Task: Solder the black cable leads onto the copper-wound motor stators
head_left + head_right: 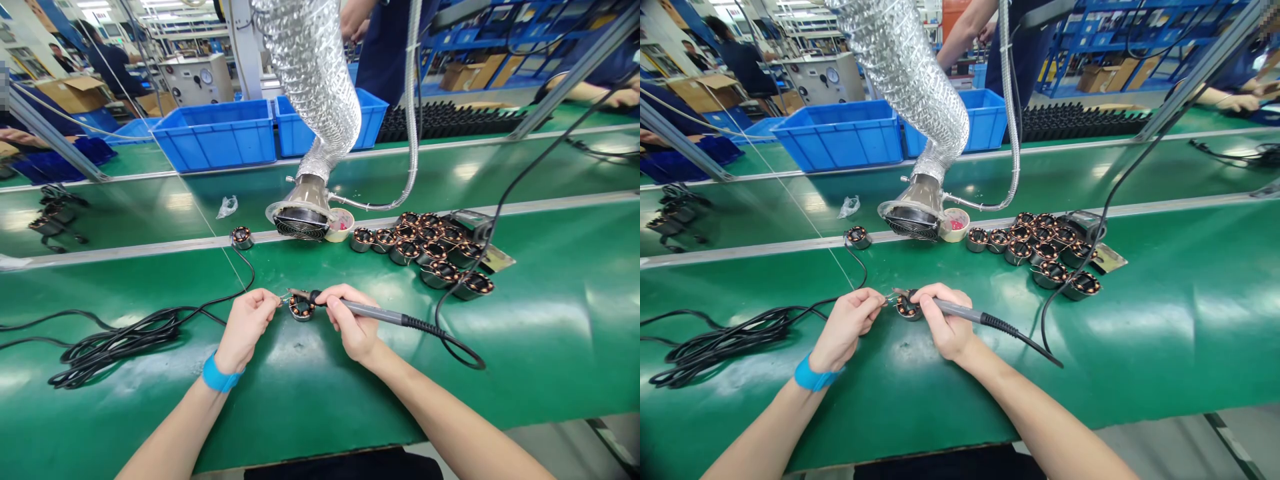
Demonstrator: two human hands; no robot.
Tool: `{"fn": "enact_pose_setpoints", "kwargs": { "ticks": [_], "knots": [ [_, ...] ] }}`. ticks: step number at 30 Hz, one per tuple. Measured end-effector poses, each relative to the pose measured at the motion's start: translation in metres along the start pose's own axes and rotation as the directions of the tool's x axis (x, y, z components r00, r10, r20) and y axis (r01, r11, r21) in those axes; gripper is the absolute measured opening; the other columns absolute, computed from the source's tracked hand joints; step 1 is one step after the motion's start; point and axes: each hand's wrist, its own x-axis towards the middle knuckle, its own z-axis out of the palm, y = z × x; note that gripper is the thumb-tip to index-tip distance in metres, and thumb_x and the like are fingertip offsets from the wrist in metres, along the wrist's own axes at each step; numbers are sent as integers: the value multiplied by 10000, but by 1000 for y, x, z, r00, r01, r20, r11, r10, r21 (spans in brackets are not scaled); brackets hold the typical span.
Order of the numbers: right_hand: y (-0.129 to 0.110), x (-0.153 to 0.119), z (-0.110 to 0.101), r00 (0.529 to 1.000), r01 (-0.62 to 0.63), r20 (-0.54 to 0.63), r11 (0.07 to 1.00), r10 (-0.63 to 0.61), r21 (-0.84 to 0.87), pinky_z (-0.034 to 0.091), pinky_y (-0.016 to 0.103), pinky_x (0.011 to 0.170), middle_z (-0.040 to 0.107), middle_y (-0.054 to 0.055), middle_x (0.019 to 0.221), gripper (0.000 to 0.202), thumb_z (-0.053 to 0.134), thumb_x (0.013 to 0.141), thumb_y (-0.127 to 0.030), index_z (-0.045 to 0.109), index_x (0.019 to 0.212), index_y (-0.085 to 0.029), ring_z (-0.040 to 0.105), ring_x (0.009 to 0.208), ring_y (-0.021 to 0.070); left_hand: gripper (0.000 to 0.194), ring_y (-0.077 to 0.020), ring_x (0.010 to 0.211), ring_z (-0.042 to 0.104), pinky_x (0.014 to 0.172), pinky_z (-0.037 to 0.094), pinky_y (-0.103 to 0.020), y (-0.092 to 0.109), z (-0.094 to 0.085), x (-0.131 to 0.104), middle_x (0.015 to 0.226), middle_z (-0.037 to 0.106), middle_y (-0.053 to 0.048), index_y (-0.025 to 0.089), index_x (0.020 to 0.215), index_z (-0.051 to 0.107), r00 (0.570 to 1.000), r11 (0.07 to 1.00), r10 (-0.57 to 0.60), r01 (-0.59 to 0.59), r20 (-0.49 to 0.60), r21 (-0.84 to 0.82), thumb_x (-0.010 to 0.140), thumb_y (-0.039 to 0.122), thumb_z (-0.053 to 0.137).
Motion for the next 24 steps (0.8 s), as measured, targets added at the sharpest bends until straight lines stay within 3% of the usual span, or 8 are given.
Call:
{"fn": "enact_pose_setpoints", "kwargs": {
  "ticks": [24],
  "knots": [
    [-1,1,1,1000,24,-13,1000,-24,14,470,265,515,648,15,645,260,497,956,-339,683,832,-207,630,591,154,197,-38,421,243,398,135,-185,0,0,0,524,398,73,163,665,551,1000,1000,-4,4,-2,-6,735,315,653]
  ]
}}
